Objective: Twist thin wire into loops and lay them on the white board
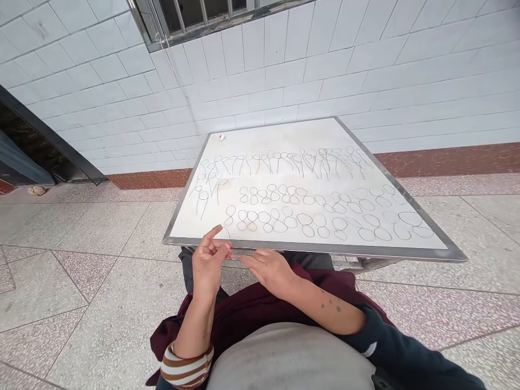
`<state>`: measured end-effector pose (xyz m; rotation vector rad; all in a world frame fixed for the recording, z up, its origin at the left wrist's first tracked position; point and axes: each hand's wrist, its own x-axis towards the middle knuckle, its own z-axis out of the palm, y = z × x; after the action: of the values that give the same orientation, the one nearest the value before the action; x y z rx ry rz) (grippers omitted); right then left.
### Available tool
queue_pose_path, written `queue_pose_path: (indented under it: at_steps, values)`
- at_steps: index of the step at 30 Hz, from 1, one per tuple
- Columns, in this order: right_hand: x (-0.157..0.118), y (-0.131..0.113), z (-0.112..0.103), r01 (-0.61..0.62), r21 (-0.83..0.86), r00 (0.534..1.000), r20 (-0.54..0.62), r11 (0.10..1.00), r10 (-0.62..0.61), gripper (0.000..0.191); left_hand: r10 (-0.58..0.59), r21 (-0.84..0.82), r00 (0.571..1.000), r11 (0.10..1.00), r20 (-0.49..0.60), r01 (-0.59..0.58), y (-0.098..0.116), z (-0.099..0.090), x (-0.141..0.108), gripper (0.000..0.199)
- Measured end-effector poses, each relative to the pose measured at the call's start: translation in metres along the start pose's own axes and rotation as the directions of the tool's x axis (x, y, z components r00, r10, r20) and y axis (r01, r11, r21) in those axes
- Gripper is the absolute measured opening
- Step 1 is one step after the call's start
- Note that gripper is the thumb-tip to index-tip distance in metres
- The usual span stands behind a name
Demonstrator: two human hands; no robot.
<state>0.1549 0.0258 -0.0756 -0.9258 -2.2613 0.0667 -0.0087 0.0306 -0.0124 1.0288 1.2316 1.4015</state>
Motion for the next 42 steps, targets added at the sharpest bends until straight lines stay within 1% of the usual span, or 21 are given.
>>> queue_pose_path:
  at_steps: [5, 10, 13, 16, 19, 22, 23, 25, 27, 28, 30, 32, 34, 37, 40, 42]
  values:
    - [-0.002, -0.007, 0.003, -0.029, 0.025, 1.000, -0.008, 0.999, 0.029, 0.028, 0.023, -0.030, 1.000, 0.999, -0.007, -0.023, 0.006, 0.001, -0.005, 0.054]
    - [-0.008, -0.009, 0.004, -0.057, 0.044, 0.998, -0.009, 0.997, 0.057, 0.032, 0.047, -0.044, 0.999, 0.998, 0.027, -0.046, 0.008, 0.002, -0.008, 0.057]
    - [-0.009, -0.005, 0.001, -0.060, 0.154, 0.998, 0.018, 0.986, 0.058, 0.031, 0.040, -0.084, 0.998, 0.996, 0.055, -0.035, 0.009, 0.004, -0.009, 0.065]
    - [-0.006, 0.002, -0.008, -0.059, 0.243, 0.998, 0.031, 0.968, 0.053, 0.026, 0.025, -0.140, 0.998, 0.990, 0.051, -0.017, 0.008, 0.005, -0.010, 0.069]
    - [0.002, 0.007, -0.023, -0.079, 0.253, 0.997, 0.024, 0.964, 0.075, 0.025, 0.022, -0.174, 0.999, 0.985, 0.029, -0.017, 0.006, 0.006, -0.012, 0.066]
    - [0.013, 0.007, -0.039, -0.073, 0.313, 0.997, 0.047, 0.947, 0.062, 0.027, 0.028, -0.170, 0.999, 0.985, 0.019, -0.025, 0.006, 0.007, -0.013, 0.063]
    - [0.018, 0.007, -0.044, -0.092, 0.344, 0.996, 0.047, 0.935, 0.080, 0.028, 0.036, -0.161, 0.999, 0.986, 0.015, -0.033, 0.007, 0.007, -0.014, 0.063]
    - [0.028, 0.005, -0.049, -0.200, 0.441, 0.979, 0.061, 0.875, 0.192, 0.026, 0.053, -0.143, 0.999, 0.988, 0.007, -0.052, 0.008, 0.007, -0.015, 0.064]
    - [0.040, 0.004, -0.050, -0.335, 0.578, 0.936, 0.116, 0.744, 0.331, 0.023, 0.057, -0.126, 0.998, 0.991, 0.016, -0.054, 0.010, 0.008, -0.016, 0.067]
    - [0.046, 0.003, -0.049, -0.379, 0.646, 0.915, 0.157, 0.662, 0.371, 0.023, 0.053, -0.119, 0.998, 0.992, 0.028, -0.049, 0.011, 0.008, -0.017, 0.068]
    - [0.057, 0.000, -0.046, -0.416, 0.745, 0.893, 0.225, 0.522, 0.390, 0.024, 0.039, -0.109, 0.997, 0.993, 0.067, -0.032, 0.010, 0.010, -0.019, 0.071]
    - [0.064, -0.004, -0.044, -0.429, 0.786, 0.879, 0.249, 0.445, 0.407, 0.024, 0.027, -0.106, 0.994, 0.994, 0.108, -0.015, 0.009, 0.012, -0.020, 0.072]
    - [0.067, -0.006, -0.042, -0.451, 0.794, 0.858, 0.261, 0.407, 0.441, 0.025, 0.020, -0.122, 0.991, 0.993, 0.134, -0.003, 0.006, 0.013, -0.021, 0.071]
    - [0.064, -0.007, -0.041, -0.468, 0.796, 0.836, 0.258, 0.384, 0.484, 0.026, -0.007, -0.178, 0.985, 0.983, 0.174, 0.038, 0.002, 0.013, -0.024, 0.069]
    - [0.059, -0.005, -0.041, -0.466, 0.802, 0.828, 0.245, 0.375, 0.504, 0.025, -0.043, -0.241, 0.971, 0.965, 0.236, 0.101, -0.002, 0.012, -0.026, 0.069]
    - [0.056, -0.004, -0.041, -0.462, 0.803, 0.831, 0.243, 0.378, 0.500, 0.024, -0.064, -0.261, 0.967, 0.957, 0.246, 0.129, -0.004, 0.011, -0.027, 0.068]
